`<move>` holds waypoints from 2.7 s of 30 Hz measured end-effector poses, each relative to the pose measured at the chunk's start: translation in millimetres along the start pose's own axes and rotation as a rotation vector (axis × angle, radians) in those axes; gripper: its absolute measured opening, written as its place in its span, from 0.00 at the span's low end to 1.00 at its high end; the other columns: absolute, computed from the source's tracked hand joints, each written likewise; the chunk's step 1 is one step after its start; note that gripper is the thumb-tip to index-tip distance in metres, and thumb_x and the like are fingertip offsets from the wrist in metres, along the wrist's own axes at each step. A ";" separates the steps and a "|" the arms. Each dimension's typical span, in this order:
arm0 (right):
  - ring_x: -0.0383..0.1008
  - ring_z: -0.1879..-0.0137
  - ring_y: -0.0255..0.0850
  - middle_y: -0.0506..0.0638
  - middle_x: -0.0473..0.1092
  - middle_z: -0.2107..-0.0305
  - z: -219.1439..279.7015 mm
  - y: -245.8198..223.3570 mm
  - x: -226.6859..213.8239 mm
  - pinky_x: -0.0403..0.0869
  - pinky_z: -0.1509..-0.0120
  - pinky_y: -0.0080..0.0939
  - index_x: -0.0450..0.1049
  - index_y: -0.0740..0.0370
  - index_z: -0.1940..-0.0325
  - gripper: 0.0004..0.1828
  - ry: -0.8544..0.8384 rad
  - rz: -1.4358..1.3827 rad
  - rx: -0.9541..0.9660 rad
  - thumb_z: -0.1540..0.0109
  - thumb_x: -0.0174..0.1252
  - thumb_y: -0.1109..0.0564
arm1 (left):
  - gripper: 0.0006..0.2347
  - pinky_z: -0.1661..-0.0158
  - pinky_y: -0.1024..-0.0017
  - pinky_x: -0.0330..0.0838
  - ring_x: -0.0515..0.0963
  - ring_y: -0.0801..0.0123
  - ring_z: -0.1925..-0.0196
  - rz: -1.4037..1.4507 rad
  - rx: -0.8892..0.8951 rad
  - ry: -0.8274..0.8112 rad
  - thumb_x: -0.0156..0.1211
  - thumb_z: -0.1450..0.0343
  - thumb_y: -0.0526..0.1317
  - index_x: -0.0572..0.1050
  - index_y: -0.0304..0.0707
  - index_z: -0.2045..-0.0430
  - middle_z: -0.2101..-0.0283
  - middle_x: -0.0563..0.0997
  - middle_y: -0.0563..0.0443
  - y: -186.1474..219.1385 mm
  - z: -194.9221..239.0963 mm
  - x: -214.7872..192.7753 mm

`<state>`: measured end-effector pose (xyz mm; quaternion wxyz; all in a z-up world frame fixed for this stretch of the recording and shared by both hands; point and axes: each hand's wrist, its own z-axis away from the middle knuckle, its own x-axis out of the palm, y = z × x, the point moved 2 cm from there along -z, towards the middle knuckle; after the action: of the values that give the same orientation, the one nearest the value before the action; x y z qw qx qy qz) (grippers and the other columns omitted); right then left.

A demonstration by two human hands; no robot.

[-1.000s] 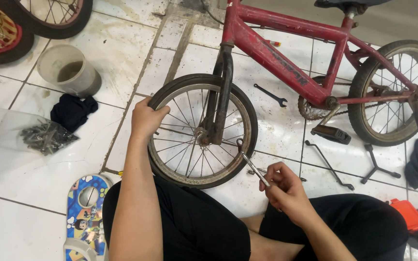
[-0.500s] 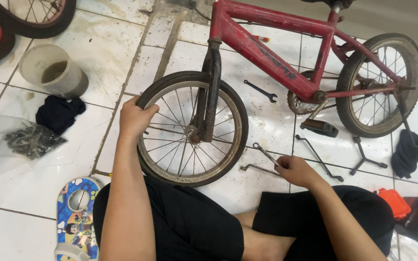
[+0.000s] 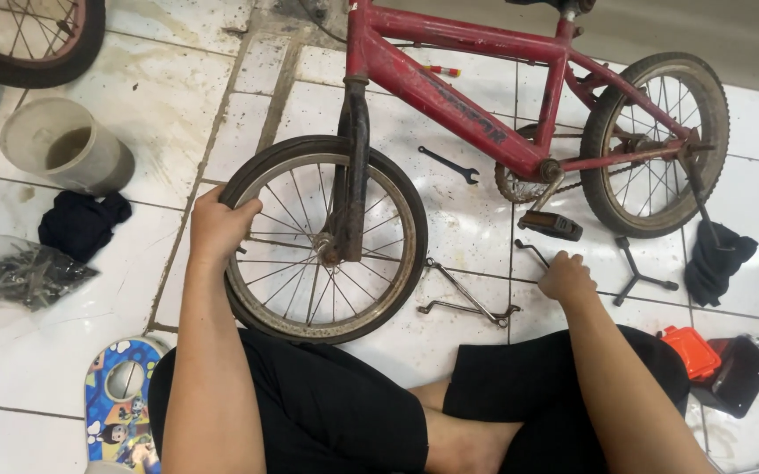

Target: The person sits on the floor and uses a wrench to tighten the axle nut on the front wheel of a red bicycle. They then use a screwdriver to adjust the handlebar stem and tighten the front wheel nut again.

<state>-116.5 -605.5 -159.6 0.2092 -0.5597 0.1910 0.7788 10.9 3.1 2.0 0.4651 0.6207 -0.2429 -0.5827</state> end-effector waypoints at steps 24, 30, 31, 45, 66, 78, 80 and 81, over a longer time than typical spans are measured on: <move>0.84 0.62 0.58 0.74 0.79 0.66 230.4 -159.7 -153.6 0.86 0.67 0.61 0.70 0.79 0.46 0.18 -0.784 -1.586 -0.473 0.38 0.52 0.64 | 0.10 0.77 0.72 0.67 0.78 0.63 0.79 -0.016 0.014 0.004 0.68 0.43 0.42 0.80 0.38 0.75 0.83 0.74 0.45 -7.0 -7.6 1.1; 0.85 0.59 0.58 0.74 0.79 0.63 241.7 -170.9 -157.4 0.86 0.65 0.61 0.69 0.77 0.45 0.17 -0.819 -1.728 -0.584 0.37 0.52 0.65 | 0.13 0.72 0.69 0.70 0.80 0.57 0.72 -0.039 0.007 -0.005 0.70 0.44 0.44 0.81 0.38 0.72 0.78 0.77 0.42 -5.6 -6.7 0.3; 0.85 0.59 0.58 0.74 0.79 0.63 242.5 -172.9 -155.2 0.86 0.65 0.61 0.69 0.77 0.45 0.17 -0.824 -1.725 -0.587 0.37 0.52 0.65 | 0.13 0.72 0.69 0.70 0.80 0.57 0.72 -0.038 0.005 0.001 0.70 0.44 0.44 0.81 0.38 0.72 0.78 0.77 0.42 -5.1 -6.0 -0.1; 0.75 0.74 0.46 0.61 0.69 0.76 243.6 -198.2 -126.2 0.81 0.77 0.45 0.74 0.75 0.51 0.13 -0.680 -1.644 -0.624 0.33 0.53 0.61 | 0.16 0.68 0.66 0.74 0.85 0.50 0.64 -0.033 0.014 0.000 0.72 0.45 0.46 0.81 0.37 0.70 0.75 0.81 0.40 -8.0 -6.3 0.9; 0.81 0.70 0.51 0.61 0.80 0.76 236.2 -262.9 -119.6 0.75 0.64 0.45 0.85 0.62 0.56 0.08 0.022 -1.032 -0.726 0.37 0.65 0.58 | 0.17 0.64 0.62 0.77 0.85 0.46 0.60 -0.050 -0.012 -0.048 0.68 0.43 0.47 0.81 0.35 0.67 0.72 0.82 0.39 0.8 -3.4 -2.9; 0.83 0.64 0.55 0.59 0.81 0.73 242.4 -265.5 -92.9 0.78 0.61 0.49 0.85 0.58 0.57 0.08 0.071 -1.018 -0.684 0.37 0.65 0.56 | 0.16 0.66 0.62 0.76 0.85 0.47 0.62 -0.050 -0.026 -0.043 0.68 0.44 0.46 0.81 0.37 0.68 0.74 0.81 0.40 -1.2 -4.9 -1.6; 0.83 0.64 0.53 0.59 0.81 0.73 238.4 -265.5 -101.7 0.77 0.61 0.49 0.86 0.58 0.57 0.07 0.031 -1.019 -0.684 0.37 0.65 0.57 | 0.16 0.66 0.63 0.76 0.85 0.47 0.63 -0.047 -0.026 -0.039 0.68 0.44 0.46 0.81 0.36 0.68 0.74 0.81 0.40 -0.8 -3.3 -3.0; 0.83 0.64 0.51 0.60 0.81 0.74 234.3 -266.1 -107.0 0.77 0.61 0.49 0.86 0.59 0.58 0.07 -0.001 -1.018 -0.684 0.37 0.65 0.57 | 0.16 0.66 0.63 0.76 0.85 0.48 0.63 -0.039 -0.020 -0.036 0.68 0.44 0.45 0.81 0.36 0.68 0.74 0.81 0.40 1.0 -4.7 -2.4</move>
<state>-127.9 -269.5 -4.2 0.3634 -0.6158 -0.3614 0.5984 15.0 6.0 3.4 0.4554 0.6098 -0.2333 -0.6052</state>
